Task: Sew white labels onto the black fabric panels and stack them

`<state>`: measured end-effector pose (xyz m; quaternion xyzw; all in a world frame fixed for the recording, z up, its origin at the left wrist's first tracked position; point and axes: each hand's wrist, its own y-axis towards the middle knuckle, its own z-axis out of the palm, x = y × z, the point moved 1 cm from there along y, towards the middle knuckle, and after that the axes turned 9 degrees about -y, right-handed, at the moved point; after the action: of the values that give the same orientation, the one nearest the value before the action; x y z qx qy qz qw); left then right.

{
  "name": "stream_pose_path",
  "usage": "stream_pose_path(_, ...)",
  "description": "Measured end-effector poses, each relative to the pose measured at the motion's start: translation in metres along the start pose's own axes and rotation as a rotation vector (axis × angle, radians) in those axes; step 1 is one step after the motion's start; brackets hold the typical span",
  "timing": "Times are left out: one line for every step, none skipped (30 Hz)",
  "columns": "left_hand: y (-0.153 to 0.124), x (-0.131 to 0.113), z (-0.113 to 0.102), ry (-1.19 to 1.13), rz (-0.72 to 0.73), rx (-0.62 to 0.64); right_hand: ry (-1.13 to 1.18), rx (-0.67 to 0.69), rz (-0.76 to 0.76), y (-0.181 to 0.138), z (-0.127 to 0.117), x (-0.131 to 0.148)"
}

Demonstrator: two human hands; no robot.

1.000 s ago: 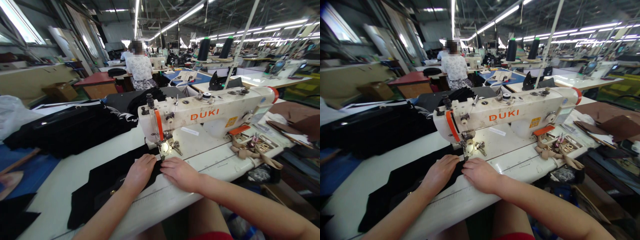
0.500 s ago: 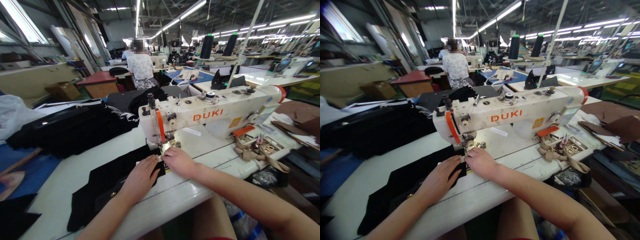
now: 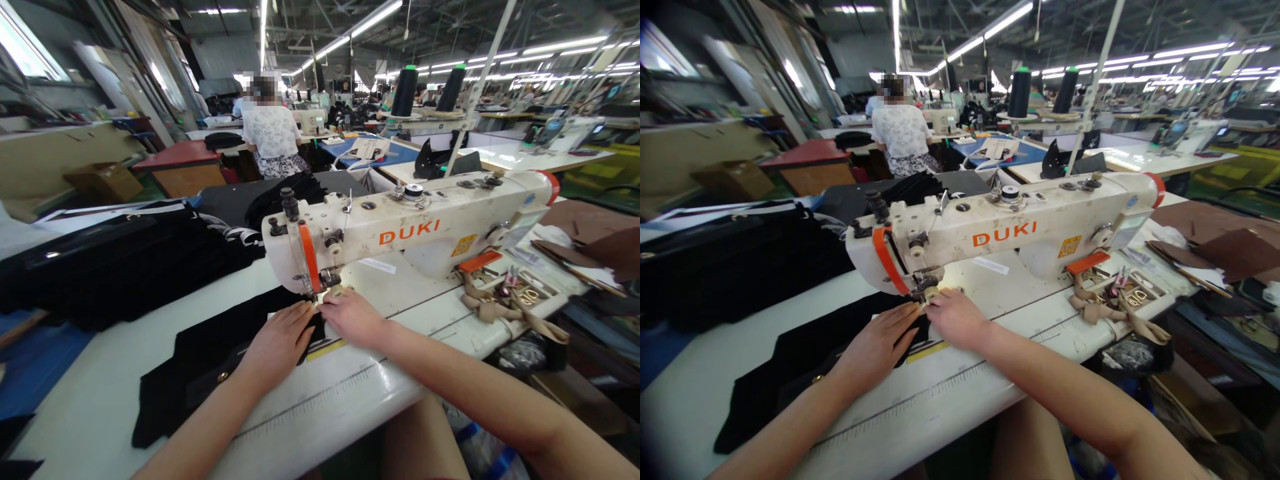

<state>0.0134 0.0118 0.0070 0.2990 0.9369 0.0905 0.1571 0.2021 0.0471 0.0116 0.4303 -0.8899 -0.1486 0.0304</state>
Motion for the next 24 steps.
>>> stream_pose_path(-0.0001,0.0003,0.0002,-0.012,-0.004,-0.007,0.007,0.005,0.003,0.0001,-0.0003,0.0001)
stream_pose_path(-0.0001,0.0005,0.0003,-0.021,-0.009,-0.012,0.015,0.009,0.007,0.0003,-0.0007,0.0002)
stream_pose_path(-0.0002,0.0007,0.0006,-0.025,-0.011,-0.014,0.022,0.011,0.013,0.0004,-0.0011,0.0004)
stream_pose_path(-0.0002,0.001,0.0009,-0.022,-0.011,-0.013,0.026,0.012,0.019,0.0005,-0.0014,0.0004)
stream_pose_path(-0.0002,0.0011,0.0011,-0.014,-0.008,-0.01,0.026,0.012,0.024,0.0004,-0.0015,0.0005)
stream_pose_path(-0.0002,0.0012,0.0014,-0.003,-0.002,-0.004,0.022,0.008,0.029,0.0002,-0.0014,0.0005)
stream_pose_path(-0.0001,0.0011,0.0016,0.007,0.004,-0.001,0.014,0.001,0.029,-0.0001,-0.001,0.0005)
stream_pose_path(0.0,0.001,0.0016,0.014,0.009,0.0,0.005,-0.007,0.024,-0.0007,-0.0003,0.0006)
stream_pose_path(0.0001,0.0008,0.0015,0.017,0.011,0.0,-0.003,-0.016,0.016,-0.0014,0.0006,0.0007)
stream_pose_path(0.0001,0.0005,0.0014,0.016,0.012,-0.001,-0.01,-0.027,0.006,-0.0021,0.0015,0.0008)
stream_pose_path(0.0001,0.0001,0.0011,0.014,0.009,-0.003,-0.015,-0.038,-0.004,-0.0028,0.0024,0.001)
stream_pose_path(0.0,-0.0002,0.0009,0.012,0.006,-0.004,-0.017,-0.047,-0.012,-0.0034,0.0032,0.0012)
stream_pose_path(-0.0001,-0.0005,0.0006,0.01,0.002,-0.005,-0.016,-0.049,-0.016,-0.0039,0.0038,0.0014)
stream_pose_path(-0.0001,-0.0007,0.0005,0.006,-0.002,-0.006,-0.014,-0.049,-0.015,-0.0041,0.0041,0.0015)
stream_pose_path(-0.0002,-0.0008,0.0004,-0.001,-0.005,-0.007,-0.011,-0.045,-0.013,-0.0042,0.0042,0.0015)
stream_pose_path(-0.0002,-0.0006,0.0005,-0.012,-0.005,-0.01,-0.006,-0.039,-0.012,-0.004,0.0042,0.0015)
stream_pose_path(-0.0001,-0.0003,0.0007,-0.023,-0.004,-0.011,-0.001,-0.035,-0.013,-0.0036,0.004,0.0014)
stream_pose_path(0.0003,0.0002,0.0011,-0.031,-0.005,-0.011,0.005,-0.033,-0.014,-0.0031,0.0038,0.0013)
stream_pose_path(0.0008,0.0009,0.0014,-0.035,-0.005,-0.012,0.01,-0.034,-0.015,-0.0025,0.0037,0.0011)
stream_pose_path(0.0016,0.0017,0.0017,-0.034,-0.007,-0.01,0.013,-0.034,-0.014,-0.0019,0.0036,0.0008)
stream_pose_path(0.0026,0.0025,0.0019,-0.029,-0.012,-0.01,0.014,-0.033,-0.012,-0.0013,0.0037,0.0006)
stream_pose_path(0.0038,0.0034,0.0019,-0.022,-0.018,-0.009,0.016,-0.03,-0.007,-0.0009,0.0039,0.0004)
stream_pose_path(0.0051,0.0043,0.0016,-0.014,-0.025,-0.009,0.019,-0.027,0.0,-0.0006,0.0042,0.0001)
stream_pose_path(0.0066,0.0051,0.0012,-0.004,-0.031,-0.008,0.024,-0.025,0.01,-0.0006,0.0045,-0.0001)
